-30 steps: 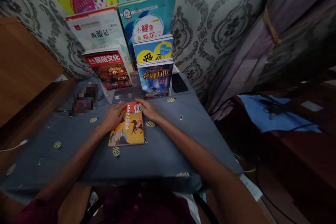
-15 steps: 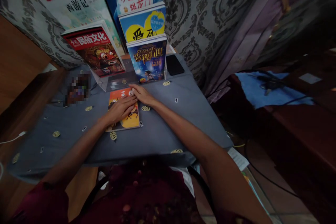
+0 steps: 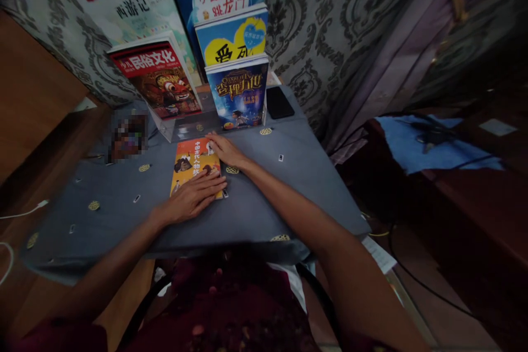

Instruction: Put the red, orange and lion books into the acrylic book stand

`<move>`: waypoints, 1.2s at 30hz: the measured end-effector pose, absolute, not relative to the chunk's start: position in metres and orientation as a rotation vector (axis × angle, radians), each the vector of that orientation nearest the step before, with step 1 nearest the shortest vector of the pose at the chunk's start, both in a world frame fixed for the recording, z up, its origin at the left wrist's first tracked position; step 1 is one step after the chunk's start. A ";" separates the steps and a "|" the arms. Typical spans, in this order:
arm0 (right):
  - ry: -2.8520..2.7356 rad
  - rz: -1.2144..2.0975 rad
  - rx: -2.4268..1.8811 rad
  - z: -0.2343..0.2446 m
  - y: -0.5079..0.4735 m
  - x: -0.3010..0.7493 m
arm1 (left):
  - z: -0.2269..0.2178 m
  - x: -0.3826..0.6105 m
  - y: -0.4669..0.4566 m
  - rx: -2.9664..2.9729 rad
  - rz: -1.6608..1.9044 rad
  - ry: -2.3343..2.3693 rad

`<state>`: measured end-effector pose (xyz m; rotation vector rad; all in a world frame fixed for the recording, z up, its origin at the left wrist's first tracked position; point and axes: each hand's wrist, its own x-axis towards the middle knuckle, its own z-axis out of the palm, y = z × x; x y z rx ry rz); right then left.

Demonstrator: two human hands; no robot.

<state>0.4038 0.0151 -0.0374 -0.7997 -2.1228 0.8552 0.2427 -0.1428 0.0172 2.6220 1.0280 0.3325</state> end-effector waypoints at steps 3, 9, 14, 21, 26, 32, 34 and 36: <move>-2.206 0.758 -0.809 -0.037 0.009 0.401 | 0.017 0.243 -0.145 2.571 0.441 1.019; -2.421 0.504 -0.937 -0.027 -0.008 0.402 | 0.013 0.228 -0.144 2.270 0.895 1.257; -2.553 0.408 -0.936 -0.015 -0.040 0.406 | -0.013 0.200 -0.140 2.166 1.082 1.623; -2.720 0.279 -0.602 -0.011 -0.118 0.402 | -0.036 0.194 -0.138 2.150 1.105 1.674; -2.728 0.192 -0.610 -0.016 -0.127 0.399 | -0.039 0.193 -0.136 2.214 1.103 1.684; -2.712 0.249 -0.704 -0.013 -0.126 0.400 | -0.042 0.195 -0.134 2.281 1.073 1.778; -2.683 0.284 -0.758 -0.011 -0.127 0.400 | -0.043 0.196 -0.134 2.278 1.058 1.812; -2.662 0.319 -0.809 -0.010 -0.127 0.401 | -0.044 0.197 -0.133 2.273 1.046 1.832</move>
